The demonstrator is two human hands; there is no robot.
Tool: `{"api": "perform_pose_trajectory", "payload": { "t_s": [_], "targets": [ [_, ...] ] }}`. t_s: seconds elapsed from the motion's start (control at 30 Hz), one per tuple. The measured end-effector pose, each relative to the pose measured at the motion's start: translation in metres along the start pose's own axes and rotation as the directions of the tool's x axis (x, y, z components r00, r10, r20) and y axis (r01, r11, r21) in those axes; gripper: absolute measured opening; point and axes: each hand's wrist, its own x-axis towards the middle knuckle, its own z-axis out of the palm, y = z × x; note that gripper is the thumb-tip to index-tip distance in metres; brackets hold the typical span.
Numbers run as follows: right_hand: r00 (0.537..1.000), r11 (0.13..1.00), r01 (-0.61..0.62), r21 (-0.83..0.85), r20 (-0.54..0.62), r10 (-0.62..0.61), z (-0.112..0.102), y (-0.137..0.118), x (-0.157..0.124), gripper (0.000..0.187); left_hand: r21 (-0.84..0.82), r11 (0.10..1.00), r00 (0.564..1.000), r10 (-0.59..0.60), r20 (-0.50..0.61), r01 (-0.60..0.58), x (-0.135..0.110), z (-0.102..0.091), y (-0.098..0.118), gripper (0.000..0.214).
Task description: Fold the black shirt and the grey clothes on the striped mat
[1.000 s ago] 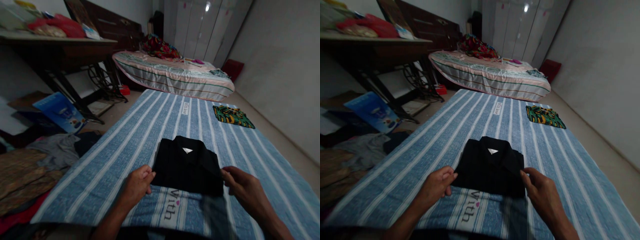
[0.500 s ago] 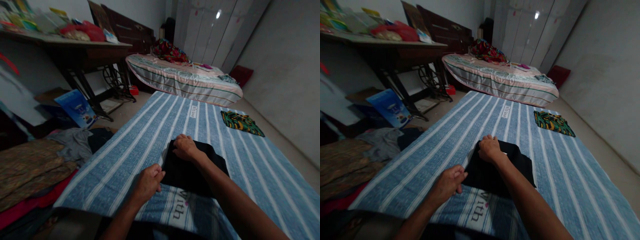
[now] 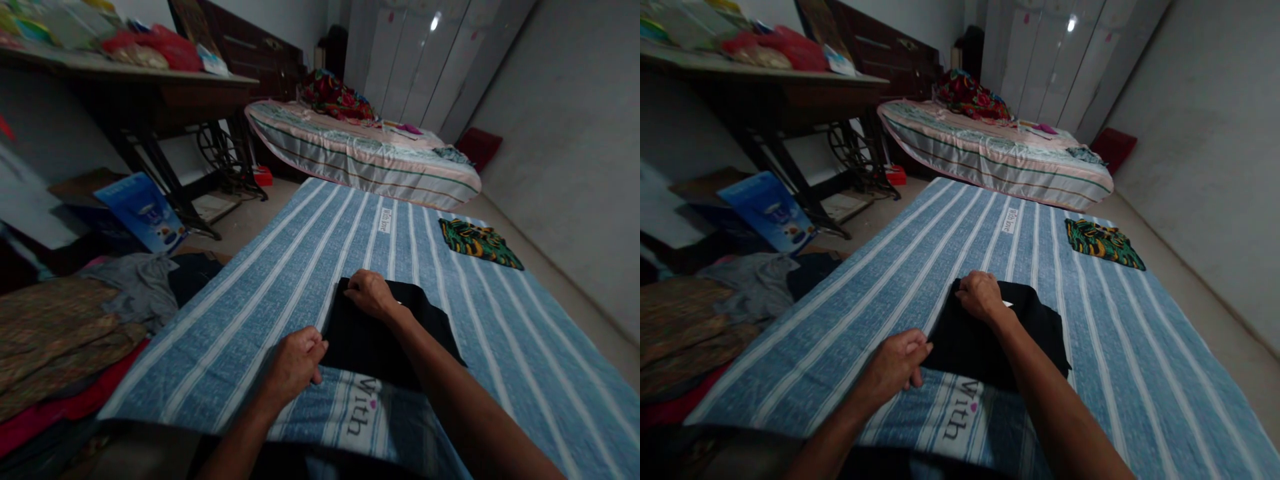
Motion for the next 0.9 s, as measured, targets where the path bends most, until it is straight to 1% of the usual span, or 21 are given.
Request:
{"api": "perform_pose_trajectory", "payload": {
  "t_s": [0.1, 0.23, 0.33, 0.4, 0.53, 0.6, 0.67, 0.73, 0.77, 0.83, 0.9],
  "targets": [
    [0.999, 0.997, -0.005, 0.072, -0.048, 0.009, 0.003, 0.003, 0.000, 0.009, 0.039, 0.999, 1.000, -0.001, 0.021, 0.001, 0.005, 0.000, 0.001, 0.027],
    [0.992, 0.981, 0.012, 0.194, -0.129, 0.013, 0.009, 0.009, -0.001, 0.008, 0.064, 0.997, 0.998, 0.037, 0.046, -0.040, 0.015, 0.001, 0.003, 0.023],
    [0.981, 0.957, 0.037, 0.288, -0.192, 0.020, 0.014, 0.015, -0.002, 0.007, 0.057, 0.998, 0.998, 0.038, 0.048, -0.041, 0.019, 0.002, 0.005, 0.024],
    [0.973, 0.938, 0.064, 0.340, -0.230, 0.017, 0.017, 0.018, -0.002, 0.006, 0.046, 0.998, 0.998, 0.040, 0.038, -0.042, 0.018, 0.003, 0.006, 0.026],
    [0.961, 0.902, 0.129, 0.412, -0.276, -0.012, 0.015, 0.019, -0.006, 0.007, 0.045, 0.997, 0.998, 0.059, -0.015, -0.058, 0.013, 0.002, 0.010, 0.037],
    [0.954, 0.862, 0.166, 0.478, -0.299, -0.018, 0.013, 0.018, -0.009, 0.007, 0.037, 0.997, 0.997, 0.069, -0.021, -0.068, 0.011, 0.002, 0.011, 0.046],
    [0.946, 0.791, 0.199, 0.578, -0.324, -0.002, 0.011, 0.018, -0.011, 0.009, 0.025, 0.997, 0.997, 0.077, -0.017, -0.077, 0.010, 0.002, 0.012, 0.051],
    [0.944, 0.715, 0.213, 0.666, -0.329, 0.025, 0.011, 0.019, -0.013, 0.012, 0.010, 0.997, 0.997, 0.082, -0.015, -0.082, 0.008, 0.002, 0.014, 0.054],
    [0.945, 0.696, 0.211, 0.687, -0.324, 0.034, 0.012, 0.020, -0.014, 0.014, 0.001, 0.996, 0.996, 0.086, -0.013, -0.086, 0.007, 0.002, 0.014, 0.055],
    [0.950, 0.691, 0.199, 0.695, -0.309, 0.037, 0.013, 0.022, -0.015, 0.016, -0.010, 0.995, 0.995, 0.099, -0.006, -0.099, 0.004, 0.002, 0.016, 0.058],
    [0.956, 0.714, 0.183, 0.676, -0.292, 0.032, 0.014, 0.024, -0.015, 0.017, -0.017, 0.994, 0.994, 0.107, 0.011, -0.107, 0.002, 0.001, 0.017, 0.061]
  ]
}}
